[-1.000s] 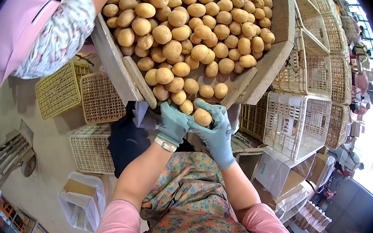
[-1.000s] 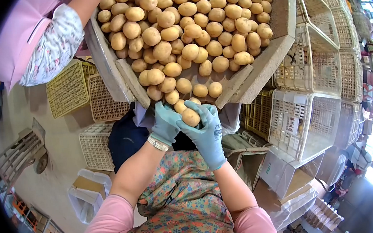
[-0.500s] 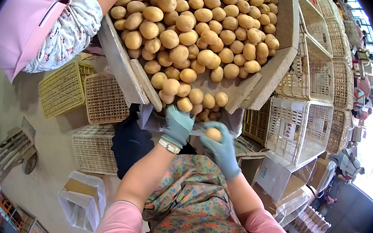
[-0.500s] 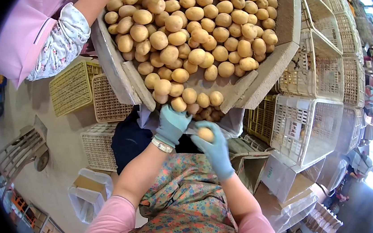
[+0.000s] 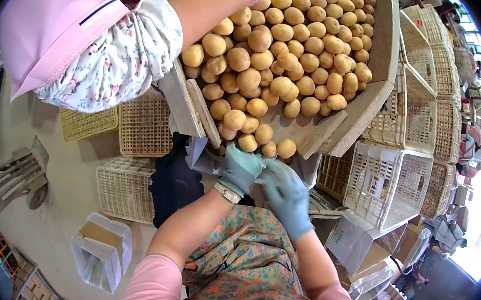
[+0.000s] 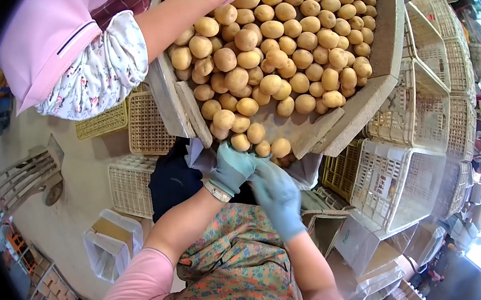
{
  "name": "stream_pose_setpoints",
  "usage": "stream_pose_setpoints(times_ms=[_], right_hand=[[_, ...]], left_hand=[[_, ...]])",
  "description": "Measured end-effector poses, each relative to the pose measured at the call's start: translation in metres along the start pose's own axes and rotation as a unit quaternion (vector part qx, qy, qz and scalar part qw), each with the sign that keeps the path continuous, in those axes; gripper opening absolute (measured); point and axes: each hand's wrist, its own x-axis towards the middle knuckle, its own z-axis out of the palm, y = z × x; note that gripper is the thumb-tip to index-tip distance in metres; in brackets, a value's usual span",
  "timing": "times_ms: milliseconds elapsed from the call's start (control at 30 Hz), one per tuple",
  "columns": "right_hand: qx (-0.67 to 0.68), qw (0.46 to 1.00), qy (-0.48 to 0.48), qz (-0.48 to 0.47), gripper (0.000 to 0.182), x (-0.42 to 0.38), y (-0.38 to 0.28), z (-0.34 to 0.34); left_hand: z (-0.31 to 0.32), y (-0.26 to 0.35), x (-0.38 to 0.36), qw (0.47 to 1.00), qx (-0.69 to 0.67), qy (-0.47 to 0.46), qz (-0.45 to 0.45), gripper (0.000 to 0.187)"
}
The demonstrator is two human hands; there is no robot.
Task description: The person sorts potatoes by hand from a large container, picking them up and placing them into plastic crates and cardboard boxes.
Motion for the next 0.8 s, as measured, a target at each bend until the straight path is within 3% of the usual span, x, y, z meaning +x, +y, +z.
stream_pose_setpoints(times_ms=[133, 267, 433, 467, 500, 533, 600, 700, 767, 800], right_hand=[[-0.007, 0.978, 0.109, -0.177, 0.038, 0.091, -0.034, 0.064], [-0.106, 0.974, 0.073, -0.185, 0.031, 0.106, -0.001, 0.077], [-0.225, 0.958, 0.133, -0.118, 0.048, 0.083, 0.035, 0.033], [-0.215, 0.962, 0.146, -0.086, 0.051, 0.077, 0.032, 0.029], [-0.236, 0.958, 0.149, -0.062, 0.054, 0.069, 0.016, 0.026], [-0.181, 0.966, 0.148, -0.107, 0.053, 0.064, 0.005, 0.029], [-0.121, 0.971, 0.102, -0.179, 0.052, 0.064, -0.032, 0.019], [-0.1, 0.925, 0.285, -0.233, 0.041, 0.072, -0.07, -0.006], [-0.114, 0.902, 0.34, -0.241, 0.058, 0.074, -0.043, -0.004], [-0.153, 0.932, 0.229, -0.238, 0.062, 0.087, -0.026, -0.001]], left_hand=[[0.004, 0.005, -0.002, 0.994, -0.099, 0.038, -0.002, 0.048], [0.004, 0.003, -0.013, 0.988, -0.134, 0.076, -0.003, 0.047], [-0.006, 0.0, -0.02, 0.98, -0.171, 0.102, 0.003, 0.047], [-0.015, -0.004, -0.021, 0.991, 0.105, 0.079, 0.032, 0.047], [-0.012, -0.002, -0.021, 0.995, 0.001, 0.097, -0.006, 0.054], [-0.009, 0.001, -0.021, 0.986, -0.104, 0.122, -0.04, 0.062], [-0.022, -0.003, -0.01, 0.987, -0.114, 0.107, -0.027, 0.057], [-0.05, -0.023, -0.01, 0.984, -0.16, 0.083, -0.007, 0.042], [-0.053, -0.027, -0.016, 0.992, -0.119, 0.026, 0.028, 0.044], [-0.044, -0.023, -0.012, 0.995, -0.092, -0.008, 0.048, 0.045]])
